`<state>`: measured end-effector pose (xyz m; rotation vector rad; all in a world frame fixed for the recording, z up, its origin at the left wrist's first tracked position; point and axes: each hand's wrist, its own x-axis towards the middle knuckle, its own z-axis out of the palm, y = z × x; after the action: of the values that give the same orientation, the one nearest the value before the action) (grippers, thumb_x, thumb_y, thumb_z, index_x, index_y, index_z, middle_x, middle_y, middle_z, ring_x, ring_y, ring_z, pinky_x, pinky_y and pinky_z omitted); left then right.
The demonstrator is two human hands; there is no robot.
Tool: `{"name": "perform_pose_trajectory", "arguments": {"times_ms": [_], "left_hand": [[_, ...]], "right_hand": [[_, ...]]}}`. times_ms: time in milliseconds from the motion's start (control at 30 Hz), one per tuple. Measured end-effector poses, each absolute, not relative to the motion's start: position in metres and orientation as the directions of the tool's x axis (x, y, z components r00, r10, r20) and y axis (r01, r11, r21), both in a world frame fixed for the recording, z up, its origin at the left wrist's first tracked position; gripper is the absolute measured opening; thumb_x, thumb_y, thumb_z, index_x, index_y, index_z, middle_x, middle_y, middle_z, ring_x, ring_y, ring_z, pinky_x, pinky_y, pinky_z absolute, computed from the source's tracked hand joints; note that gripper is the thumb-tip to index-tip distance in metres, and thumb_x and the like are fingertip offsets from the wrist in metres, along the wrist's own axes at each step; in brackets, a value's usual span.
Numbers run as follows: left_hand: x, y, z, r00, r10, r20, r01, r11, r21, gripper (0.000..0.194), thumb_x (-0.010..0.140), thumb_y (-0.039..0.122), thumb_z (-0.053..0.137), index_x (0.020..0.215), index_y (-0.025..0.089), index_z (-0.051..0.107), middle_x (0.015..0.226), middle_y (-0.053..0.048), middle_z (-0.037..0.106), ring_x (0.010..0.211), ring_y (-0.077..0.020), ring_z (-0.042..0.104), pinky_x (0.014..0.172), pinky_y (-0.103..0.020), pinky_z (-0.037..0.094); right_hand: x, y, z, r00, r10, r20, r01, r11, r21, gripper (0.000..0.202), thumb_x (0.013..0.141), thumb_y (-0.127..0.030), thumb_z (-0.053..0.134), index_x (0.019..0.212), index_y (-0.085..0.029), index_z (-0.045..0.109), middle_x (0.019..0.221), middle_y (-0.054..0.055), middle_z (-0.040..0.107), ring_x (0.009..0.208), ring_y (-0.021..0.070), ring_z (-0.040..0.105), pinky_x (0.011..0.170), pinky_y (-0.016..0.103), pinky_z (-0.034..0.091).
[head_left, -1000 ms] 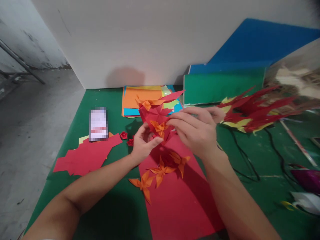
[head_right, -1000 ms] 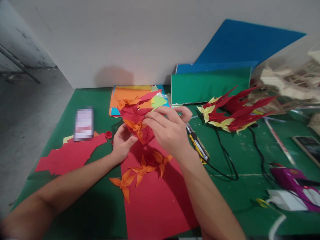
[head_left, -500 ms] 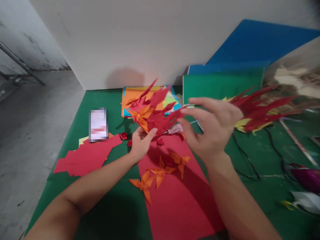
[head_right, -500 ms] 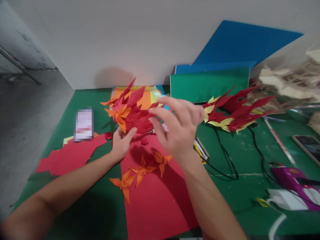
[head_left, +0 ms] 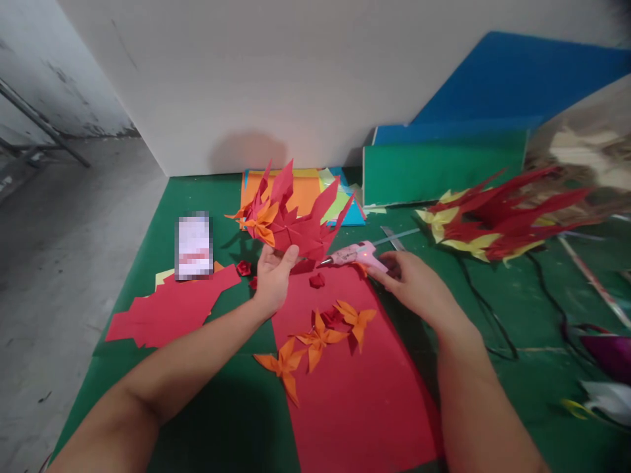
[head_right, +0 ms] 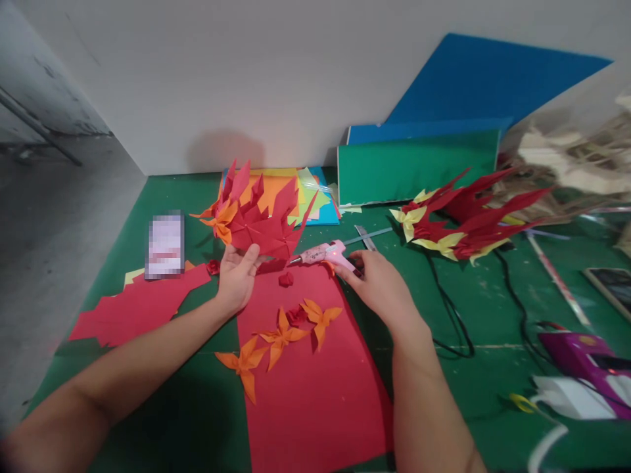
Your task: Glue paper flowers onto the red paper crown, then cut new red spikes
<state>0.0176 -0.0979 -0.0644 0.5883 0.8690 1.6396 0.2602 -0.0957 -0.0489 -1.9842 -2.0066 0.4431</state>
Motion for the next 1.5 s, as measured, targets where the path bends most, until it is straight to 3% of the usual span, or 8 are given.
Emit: {"name": "perform_pose_trajectory", "arguments": {"times_ms": [133,300,467,833,967,1100,1333,1500], "left_hand": [[0.018,-0.099,-0.063,-0.237,0.969,-0.072,-0.624,-0.095,0.776,0.048,0.049,0.042,0.089,0.084,0.025,0.061,0.083,0.003,0.071,0.081,-0.0164,0.069,0.077,-0.032,0.056],[0.019,-0.100,-0.059,-0.219,0.975,-0.023,-0.610,-0.119,0.784,0.052,0.054,0.039,0.088,0.098,0.028,0.062,0.097,-0.001,0.072,0.103,-0.0201,0.067,0.097,-0.038,0.050],[0.020,-0.098,-0.062,-0.273,0.961,-0.037,-0.588,-0.136,0.797,0.044,0.054,0.040,0.087,0.083,0.023,0.059,0.083,0.003,0.071,0.078,-0.0135,0.069,0.086,-0.031,0.054],[0.021,-0.098,-0.059,-0.310,0.942,-0.125,-0.536,-0.065,0.842,0.046,0.048,0.038,0.089,0.072,0.019,0.054,0.072,0.000,0.071,0.071,-0.0169,0.071,0.083,-0.035,0.054],[0.024,-0.100,-0.057,-0.309,0.949,-0.063,-0.515,-0.111,0.850,0.044,0.048,0.033,0.089,0.073,0.019,0.055,0.081,-0.003,0.074,0.085,-0.0181,0.071,0.089,-0.035,0.053],[0.026,-0.103,-0.055,-0.268,0.963,-0.018,-0.500,-0.123,0.857,0.041,0.049,0.035,0.088,0.071,0.019,0.057,0.077,-0.002,0.073,0.076,-0.0169,0.071,0.081,-0.034,0.057],[0.025,-0.107,-0.056,-0.206,0.977,0.047,-0.418,-0.131,0.899,0.042,0.052,0.043,0.086,0.066,0.018,0.056,0.062,0.000,0.069,0.058,-0.0158,0.068,0.063,-0.031,0.057],[0.025,-0.109,-0.055,-0.165,0.985,0.039,-0.394,-0.102,0.913,0.041,0.052,0.042,0.086,0.065,0.018,0.055,0.059,0.002,0.065,0.056,-0.0134,0.065,0.057,-0.026,0.053]], "right_hand": [[0.263,-0.094,-0.049,-0.147,0.988,0.054,0.915,0.157,-0.372,0.052,0.082,-0.060,0.049,0.102,-0.014,0.066,0.090,0.013,0.066,0.071,0.0228,0.061,0.062,0.035,0.047],[0.265,-0.094,-0.051,-0.217,0.976,0.031,0.917,0.215,-0.335,0.039,0.082,-0.041,0.048,0.105,-0.014,0.066,0.089,0.012,0.065,0.078,0.0239,0.061,0.068,0.035,0.049],[0.258,-0.097,-0.047,-0.145,0.989,0.041,0.951,0.150,-0.269,0.038,0.077,-0.032,0.049,0.106,-0.013,0.065,0.095,0.014,0.065,0.085,0.0266,0.062,0.072,0.036,0.048],[0.255,-0.103,-0.026,0.205,0.936,0.287,0.909,-0.073,-0.411,0.047,0.071,-0.037,0.048,0.111,-0.018,0.062,0.093,0.011,0.070,0.081,0.0271,0.064,0.065,0.036,0.047],[0.248,-0.107,-0.024,0.155,0.883,0.444,0.915,0.041,-0.402,0.054,0.077,-0.052,0.049,0.113,-0.013,0.059,0.102,0.017,0.067,0.093,0.0319,0.063,0.077,0.042,0.049],[0.232,-0.113,-0.021,0.101,0.860,0.500,0.938,0.085,-0.336,0.059,0.081,-0.062,0.050,0.117,-0.015,0.055,0.099,0.019,0.064,0.094,0.0339,0.061,0.078,0.044,0.047],[0.216,-0.119,-0.016,0.096,0.840,0.534,0.951,0.081,-0.298,0.039,0.084,-0.056,0.049,0.100,-0.021,0.057,0.071,0.007,0.051,0.070,0.0265,0.052,0.066,0.040,0.042],[0.216,-0.120,-0.018,0.038,0.861,0.507,0.958,0.113,-0.264,0.037,0.086,-0.050,0.050,0.105,-0.019,0.055,0.081,0.011,0.056,0.084,0.0301,0.055,0.070,0.041,0.042]]}}
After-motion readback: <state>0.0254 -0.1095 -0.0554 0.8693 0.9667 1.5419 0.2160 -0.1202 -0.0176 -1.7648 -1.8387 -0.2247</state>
